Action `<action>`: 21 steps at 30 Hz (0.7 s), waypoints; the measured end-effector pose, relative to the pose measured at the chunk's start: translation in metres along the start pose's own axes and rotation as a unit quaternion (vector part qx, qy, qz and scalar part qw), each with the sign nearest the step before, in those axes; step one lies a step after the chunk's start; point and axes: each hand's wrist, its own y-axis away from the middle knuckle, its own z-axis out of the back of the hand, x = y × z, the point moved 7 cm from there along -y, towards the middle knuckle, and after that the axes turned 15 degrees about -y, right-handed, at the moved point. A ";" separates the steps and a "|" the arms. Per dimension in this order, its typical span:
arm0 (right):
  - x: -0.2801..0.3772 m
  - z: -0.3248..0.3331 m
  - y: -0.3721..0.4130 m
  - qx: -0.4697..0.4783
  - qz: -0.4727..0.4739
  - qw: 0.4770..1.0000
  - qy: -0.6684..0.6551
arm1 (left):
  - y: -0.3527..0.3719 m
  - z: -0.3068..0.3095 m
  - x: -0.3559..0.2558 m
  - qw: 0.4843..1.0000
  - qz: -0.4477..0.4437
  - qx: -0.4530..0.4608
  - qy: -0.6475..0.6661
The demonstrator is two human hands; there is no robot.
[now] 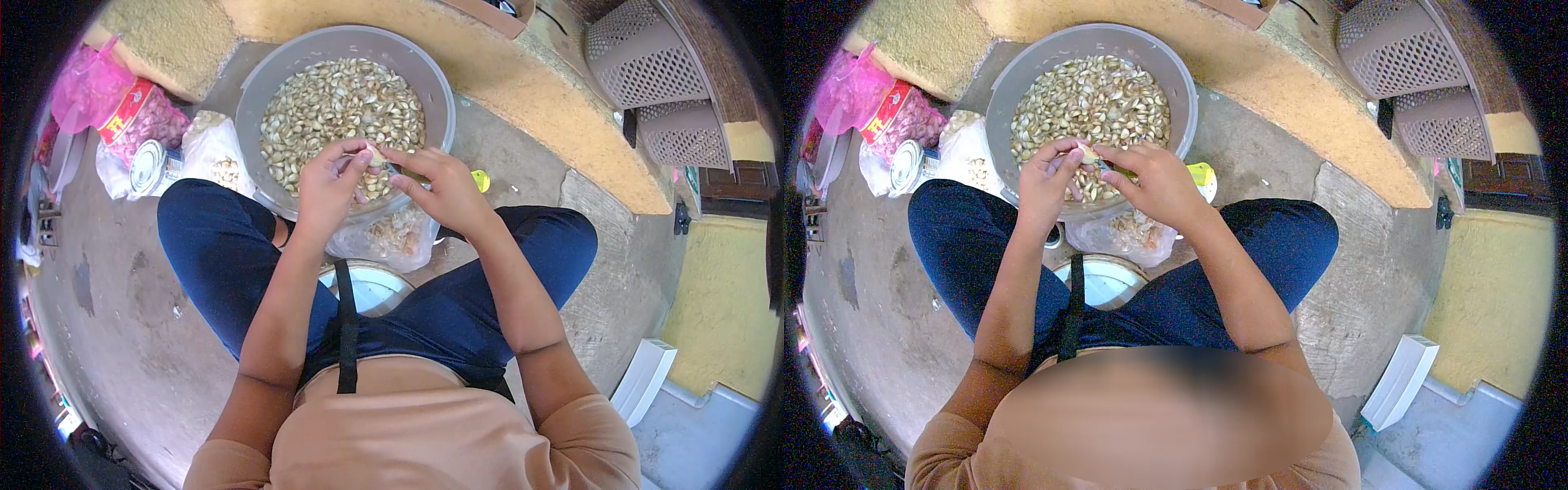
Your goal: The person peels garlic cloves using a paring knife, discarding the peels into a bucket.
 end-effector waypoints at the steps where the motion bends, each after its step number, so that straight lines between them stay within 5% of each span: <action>1: 0.000 0.000 0.000 0.000 -0.002 1.000 -0.002 | 0.000 0.000 0.000 1.000 0.000 -0.004 0.001; 14: -0.003 0.001 0.000 -0.001 -0.032 0.999 -0.009 | 0.001 -0.001 0.004 1.000 0.011 0.006 0.002; 21: -0.020 -0.003 0.003 -0.023 -0.160 0.962 -0.219 | 0.001 -0.004 0.004 1.000 -0.015 0.017 -0.007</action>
